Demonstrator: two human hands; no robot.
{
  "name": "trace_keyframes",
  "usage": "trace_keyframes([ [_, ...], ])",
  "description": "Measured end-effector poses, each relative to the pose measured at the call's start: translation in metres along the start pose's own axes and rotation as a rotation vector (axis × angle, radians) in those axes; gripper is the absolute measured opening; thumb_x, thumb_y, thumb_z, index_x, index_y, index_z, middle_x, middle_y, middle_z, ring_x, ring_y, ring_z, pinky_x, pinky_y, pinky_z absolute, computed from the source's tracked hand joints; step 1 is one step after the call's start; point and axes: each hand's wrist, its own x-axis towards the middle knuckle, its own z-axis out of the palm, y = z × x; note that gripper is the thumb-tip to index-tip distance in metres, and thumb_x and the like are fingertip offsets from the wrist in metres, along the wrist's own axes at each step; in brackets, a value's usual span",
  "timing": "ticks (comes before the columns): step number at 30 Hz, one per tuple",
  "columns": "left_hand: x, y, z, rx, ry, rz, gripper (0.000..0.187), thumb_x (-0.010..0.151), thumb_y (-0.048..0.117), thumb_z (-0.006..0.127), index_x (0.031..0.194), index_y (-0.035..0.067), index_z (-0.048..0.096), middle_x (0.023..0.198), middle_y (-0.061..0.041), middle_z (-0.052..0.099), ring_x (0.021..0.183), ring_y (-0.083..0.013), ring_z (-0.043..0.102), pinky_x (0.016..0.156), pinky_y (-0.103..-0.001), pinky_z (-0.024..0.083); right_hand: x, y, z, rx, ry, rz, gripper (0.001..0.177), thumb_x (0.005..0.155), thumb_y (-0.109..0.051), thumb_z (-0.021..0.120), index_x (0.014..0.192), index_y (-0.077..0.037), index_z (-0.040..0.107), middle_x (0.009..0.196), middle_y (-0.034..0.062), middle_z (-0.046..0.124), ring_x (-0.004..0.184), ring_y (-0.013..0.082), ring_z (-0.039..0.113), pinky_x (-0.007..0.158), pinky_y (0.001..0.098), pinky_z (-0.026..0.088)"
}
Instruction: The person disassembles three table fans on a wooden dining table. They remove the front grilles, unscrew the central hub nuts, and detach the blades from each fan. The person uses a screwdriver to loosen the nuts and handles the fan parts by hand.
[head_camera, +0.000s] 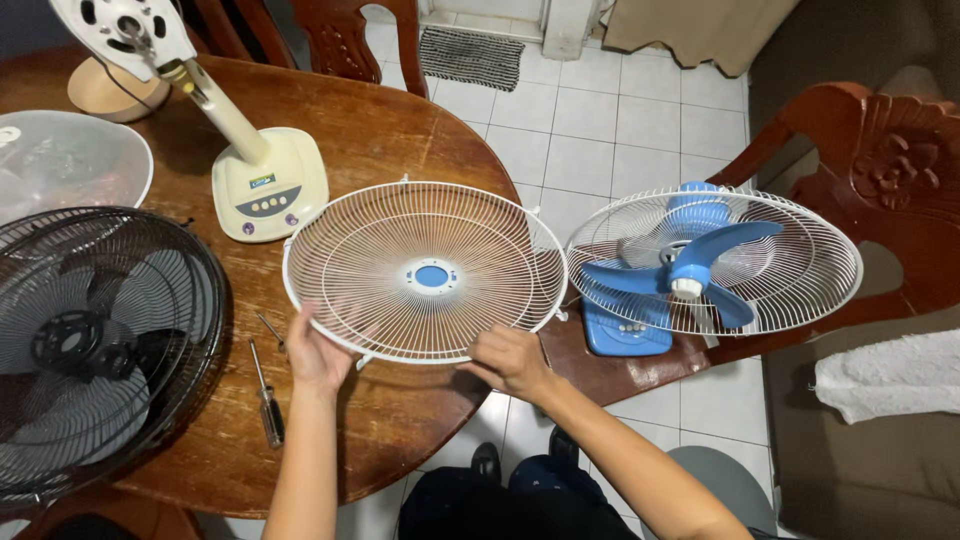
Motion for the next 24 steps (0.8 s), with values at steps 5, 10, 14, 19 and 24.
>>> trace_keyframes([
  [5, 0.040, -0.036, -0.072, 0.124, 0.129, 0.030, 0.042, 0.098, 0.016, 0.054, 0.139, 0.004, 0.049, 0.132, -0.016, 0.061, 0.120, -0.0321, 0.062, 0.097, -0.054, 0.055, -0.016, 0.028, 0.031, -0.001, -0.158, -0.017, 0.023, 0.081, -0.023, 0.080, 0.080, -0.009, 0.062, 0.077, 0.0048, 0.060, 0.071, 0.0231, 0.059, 0.059, 0.0362, 0.048],
  [10, 0.067, -0.090, -0.123, 0.283, 0.248, 0.014, 0.035, 0.104, 0.002, 0.050, 0.139, 0.005, 0.048, 0.133, -0.015, 0.062, 0.116, -0.0304, 0.066, 0.089, -0.045, 0.063, -0.044, 0.068, 0.060, -0.056, -0.312, 0.055, 0.013, 0.078, -0.018, 0.077, 0.083, -0.009, 0.068, 0.083, 0.0054, 0.065, 0.082, 0.0264, 0.063, 0.070, 0.0404, 0.052],
  [14, 0.084, -0.113, -0.133, 0.310, 0.268, -0.019, 0.045, 0.100, -0.001, 0.049, 0.143, 0.010, 0.045, 0.135, -0.012, 0.062, 0.116, -0.0325, 0.067, 0.087, -0.043, 0.059, -0.064, 0.095, 0.078, -0.147, -0.365, 0.165, 0.009, 0.075, -0.015, 0.074, 0.083, -0.011, 0.073, 0.086, 0.0047, 0.067, 0.089, 0.0281, 0.063, 0.081, 0.0435, 0.049],
  [19, 0.089, -0.118, -0.129, 0.304, 0.301, -0.009, 0.050, 0.099, -0.003, 0.048, 0.146, 0.013, 0.044, 0.136, -0.012, 0.061, 0.115, -0.0333, 0.067, 0.087, -0.044, 0.060, -0.072, 0.109, 0.089, -0.201, -0.446, 0.244, 0.008, 0.078, -0.016, 0.072, 0.085, -0.013, 0.074, 0.090, 0.0038, 0.068, 0.094, 0.0270, 0.063, 0.089, 0.0423, 0.048],
  [24, 0.088, -0.118, -0.130, 0.232, 0.340, 0.007, 0.053, 0.097, -0.005, 0.050, 0.145, 0.015, 0.040, 0.132, -0.015, 0.060, 0.108, -0.0325, 0.067, 0.083, -0.048, 0.060, -0.067, 0.098, 0.082, -0.195, -0.311, 0.177, 0.014, 0.074, -0.015, 0.071, 0.087, -0.014, 0.075, 0.100, 0.0035, 0.071, 0.104, 0.0278, 0.063, 0.092, 0.0434, 0.047],
])
